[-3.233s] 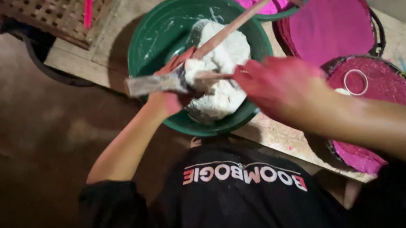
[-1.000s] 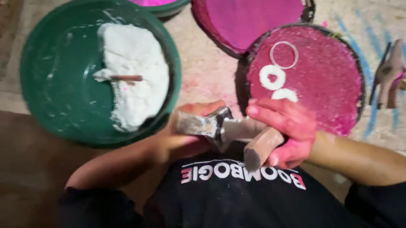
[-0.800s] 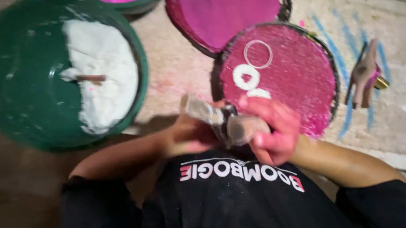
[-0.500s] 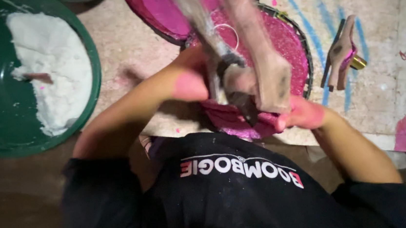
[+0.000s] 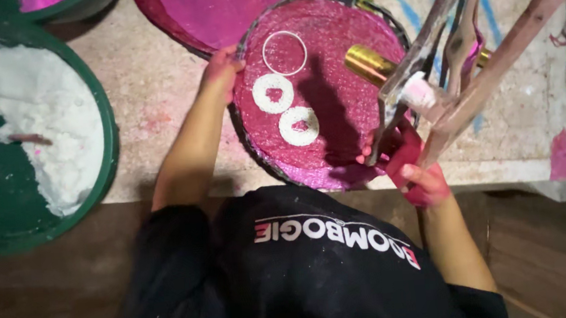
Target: The person uses a handheld mold to scoop white powder and press it onto a pink glittery surface, forming white circular shapes. They then scoop pink powder and press it into the center of each white circle to create a two-toned pattern.
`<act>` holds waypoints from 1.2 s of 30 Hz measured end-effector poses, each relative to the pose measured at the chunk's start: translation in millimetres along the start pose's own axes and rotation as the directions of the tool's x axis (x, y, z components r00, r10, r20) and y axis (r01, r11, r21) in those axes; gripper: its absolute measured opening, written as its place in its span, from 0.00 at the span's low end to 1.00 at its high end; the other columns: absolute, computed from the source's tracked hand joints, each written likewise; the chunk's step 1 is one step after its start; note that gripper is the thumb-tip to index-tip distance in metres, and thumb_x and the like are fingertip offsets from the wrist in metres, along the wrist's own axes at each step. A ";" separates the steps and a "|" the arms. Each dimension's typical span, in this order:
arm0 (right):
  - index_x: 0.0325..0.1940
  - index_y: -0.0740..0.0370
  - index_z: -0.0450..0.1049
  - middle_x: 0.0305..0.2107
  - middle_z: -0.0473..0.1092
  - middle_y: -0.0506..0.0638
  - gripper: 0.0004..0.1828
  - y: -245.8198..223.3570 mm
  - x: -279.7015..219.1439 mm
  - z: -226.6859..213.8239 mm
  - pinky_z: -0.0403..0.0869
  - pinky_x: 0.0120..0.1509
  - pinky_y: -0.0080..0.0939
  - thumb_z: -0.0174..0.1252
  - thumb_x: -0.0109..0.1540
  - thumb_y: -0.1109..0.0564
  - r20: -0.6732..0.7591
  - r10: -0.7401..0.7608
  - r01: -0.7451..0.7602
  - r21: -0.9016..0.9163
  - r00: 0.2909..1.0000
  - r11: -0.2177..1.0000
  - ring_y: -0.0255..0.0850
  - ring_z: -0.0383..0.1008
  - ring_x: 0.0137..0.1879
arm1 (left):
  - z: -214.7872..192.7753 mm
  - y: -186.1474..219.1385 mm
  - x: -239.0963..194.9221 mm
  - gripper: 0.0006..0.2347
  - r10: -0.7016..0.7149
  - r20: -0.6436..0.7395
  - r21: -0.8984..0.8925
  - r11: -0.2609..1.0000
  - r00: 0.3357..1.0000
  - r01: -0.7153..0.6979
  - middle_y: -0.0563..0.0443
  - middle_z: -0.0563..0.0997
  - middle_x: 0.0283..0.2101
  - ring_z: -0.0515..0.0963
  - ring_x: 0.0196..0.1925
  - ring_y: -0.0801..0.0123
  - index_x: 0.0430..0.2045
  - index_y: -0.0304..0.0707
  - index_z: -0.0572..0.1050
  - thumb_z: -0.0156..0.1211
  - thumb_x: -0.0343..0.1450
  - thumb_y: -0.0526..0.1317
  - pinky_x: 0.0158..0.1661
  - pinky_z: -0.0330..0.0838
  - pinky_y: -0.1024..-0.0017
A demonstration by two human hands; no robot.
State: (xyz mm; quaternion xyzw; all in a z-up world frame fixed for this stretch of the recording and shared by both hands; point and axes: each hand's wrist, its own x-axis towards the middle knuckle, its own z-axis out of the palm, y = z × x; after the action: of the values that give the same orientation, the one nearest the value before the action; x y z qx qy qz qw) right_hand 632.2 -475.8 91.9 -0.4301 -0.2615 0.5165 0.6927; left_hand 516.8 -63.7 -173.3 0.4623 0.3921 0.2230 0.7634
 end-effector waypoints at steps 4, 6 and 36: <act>0.82 0.63 0.40 0.62 0.61 0.64 0.57 10.3 0.7 -0.8 0.65 0.74 0.66 0.66 0.60 0.43 -0.033 -0.001 0.000 -0.006 0.999 1.000 0.56 0.64 0.69 | -0.1 -38.4 -60.4 0.21 0.087 -0.073 -0.212 0.972 0.994 -0.100 0.37 0.76 0.60 0.77 0.59 0.59 0.62 0.29 0.67 0.51 0.72 0.23 0.59 0.73 0.65; 0.82 0.64 0.42 0.61 0.62 0.64 0.57 15.5 2.7 0.3 0.66 0.74 0.64 0.66 0.61 0.41 -0.045 0.012 -0.012 -0.002 0.999 1.000 0.55 0.65 0.69 | 1.5 -55.4 -105.4 0.23 0.188 -0.117 -0.131 0.970 0.975 -0.203 0.41 0.73 0.61 0.75 0.61 0.63 0.63 0.30 0.63 0.56 0.72 0.24 0.61 0.71 0.67; 0.76 0.60 0.58 0.62 0.69 0.59 0.51 -56.3 147.2 -10.9 0.66 0.70 0.49 0.27 0.63 0.23 -0.257 0.772 -0.673 -0.685 0.581 0.279 0.49 0.68 0.65 | 107.7 133.0 -48.4 0.10 0.657 0.385 -0.915 0.365 0.648 0.174 0.48 0.74 0.35 0.75 0.45 0.59 0.32 0.37 0.73 0.47 0.69 0.44 0.57 0.68 0.58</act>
State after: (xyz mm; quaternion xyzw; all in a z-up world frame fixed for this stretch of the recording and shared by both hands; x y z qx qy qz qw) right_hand 717.1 -346.3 123.3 -0.7018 -0.2604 0.6498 0.1321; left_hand 577.7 -92.0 -8.6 0.0771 -0.2043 0.3222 0.9211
